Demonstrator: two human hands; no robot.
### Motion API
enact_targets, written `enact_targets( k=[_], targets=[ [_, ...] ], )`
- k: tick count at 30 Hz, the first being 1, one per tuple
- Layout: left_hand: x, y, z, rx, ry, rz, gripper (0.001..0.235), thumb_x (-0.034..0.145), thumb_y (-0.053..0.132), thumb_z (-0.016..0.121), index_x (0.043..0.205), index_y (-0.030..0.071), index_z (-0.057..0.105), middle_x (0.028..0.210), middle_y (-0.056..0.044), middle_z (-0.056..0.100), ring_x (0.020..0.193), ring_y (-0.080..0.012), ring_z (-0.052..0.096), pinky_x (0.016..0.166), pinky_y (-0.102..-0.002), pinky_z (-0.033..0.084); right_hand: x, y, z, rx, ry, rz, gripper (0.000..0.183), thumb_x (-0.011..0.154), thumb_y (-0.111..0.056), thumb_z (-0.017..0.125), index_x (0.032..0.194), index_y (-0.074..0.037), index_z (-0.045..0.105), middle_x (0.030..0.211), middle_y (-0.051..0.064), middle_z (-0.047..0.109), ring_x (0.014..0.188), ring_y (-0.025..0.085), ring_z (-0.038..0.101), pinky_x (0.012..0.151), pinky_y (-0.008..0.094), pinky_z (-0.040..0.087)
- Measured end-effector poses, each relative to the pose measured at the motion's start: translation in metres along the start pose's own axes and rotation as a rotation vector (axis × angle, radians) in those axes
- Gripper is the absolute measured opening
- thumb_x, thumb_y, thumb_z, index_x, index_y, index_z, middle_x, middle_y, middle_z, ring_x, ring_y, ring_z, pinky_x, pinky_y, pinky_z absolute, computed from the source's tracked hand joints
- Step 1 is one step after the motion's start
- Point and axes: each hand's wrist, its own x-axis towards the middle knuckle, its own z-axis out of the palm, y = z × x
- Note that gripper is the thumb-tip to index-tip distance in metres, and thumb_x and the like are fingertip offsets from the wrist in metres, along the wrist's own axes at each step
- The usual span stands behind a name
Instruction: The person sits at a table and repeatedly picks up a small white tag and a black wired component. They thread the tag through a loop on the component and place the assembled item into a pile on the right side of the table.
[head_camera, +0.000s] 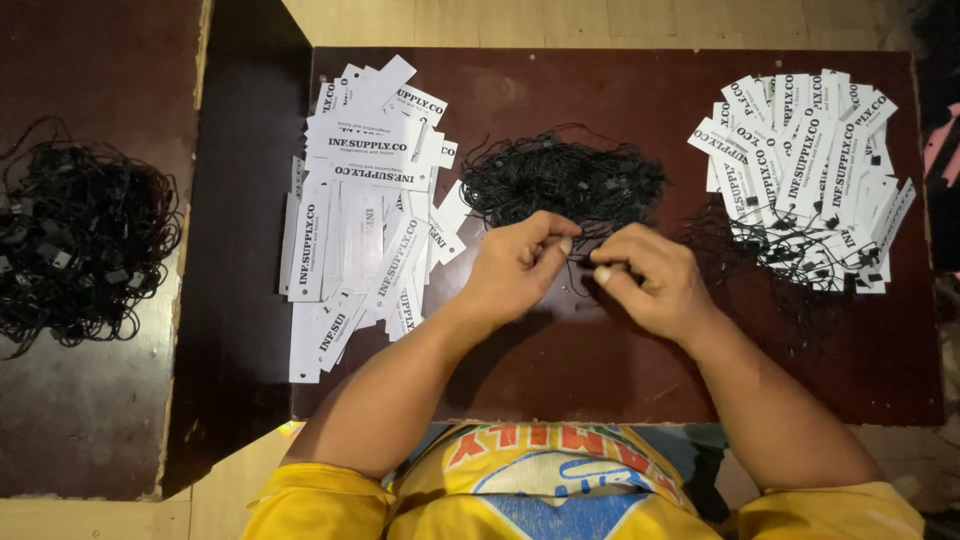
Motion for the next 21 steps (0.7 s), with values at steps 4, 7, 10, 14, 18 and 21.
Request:
enact_targets(
  k=[4,7,10,14,18,21],
  targets=[
    [-0.004,0.011,0.000,0.079,-0.076,-0.010,0.019,0.094,0.015,0.061,0.109,0.018,0.072,0.081,-0.006,0.077,0.073,-0.0270,0.074,0.069,-0.038,0.058,-0.007,0.019,0.003,-0.106,0.230,-0.039,0.019,0.089,0.004,0.074,0.107,0.000,0.074,0.102,0.013,0.070,0.080,0.026,0.067,0.067,0.034,0.054],
    [-0.008,0.010,0.002,0.130,-0.082,0.036,0.020,0.093,0.015,0.063,0.110,0.018,0.072,0.081,-0.008,0.077,0.076,-0.0321,0.075,0.071,-0.041,0.059,-0.003,0.022,-0.002,-0.066,0.479,-0.019,0.032,0.093,0.005,0.070,0.123,0.001,0.060,0.121,0.015,0.056,0.100,0.025,0.060,0.082,0.035,0.054],
    [-0.010,0.008,0.004,0.143,-0.117,0.107,0.019,0.093,0.013,0.064,0.110,0.015,0.071,0.079,-0.009,0.076,0.073,-0.0337,0.073,0.068,-0.041,0.058,-0.002,0.021,-0.005,-0.064,0.508,-0.071,0.037,0.103,-0.007,0.070,0.132,0.004,0.050,0.131,0.017,0.048,0.111,0.027,0.062,0.089,0.032,0.053],
    [-0.013,0.003,0.013,0.222,-0.165,0.147,0.022,0.094,0.017,0.063,0.116,0.018,0.066,0.082,-0.008,0.076,0.077,-0.0343,0.073,0.072,-0.045,0.058,-0.003,0.014,0.001,-0.035,0.350,-0.074,0.019,0.095,0.002,0.071,0.114,0.002,0.067,0.107,0.016,0.065,0.086,0.028,0.068,0.076,0.036,0.055],
    [-0.014,0.000,0.015,0.266,-0.190,0.121,0.027,0.095,0.021,0.064,0.122,0.021,0.060,0.083,0.000,0.076,0.077,-0.0283,0.073,0.073,-0.042,0.059,-0.007,0.011,0.010,0.002,0.168,-0.023,0.019,0.085,0.001,0.079,0.103,-0.002,0.078,0.097,0.013,0.076,0.071,0.026,0.071,0.065,0.034,0.057],
    [-0.013,-0.002,0.017,0.302,-0.154,0.135,0.026,0.096,0.024,0.064,0.121,0.023,0.058,0.084,0.004,0.076,0.078,-0.0276,0.074,0.073,-0.042,0.059,-0.009,0.011,0.013,0.115,0.137,0.032,0.022,0.085,0.000,0.080,0.106,0.003,0.074,0.087,0.015,0.074,0.072,0.025,0.071,0.065,0.033,0.058]
  ],
)
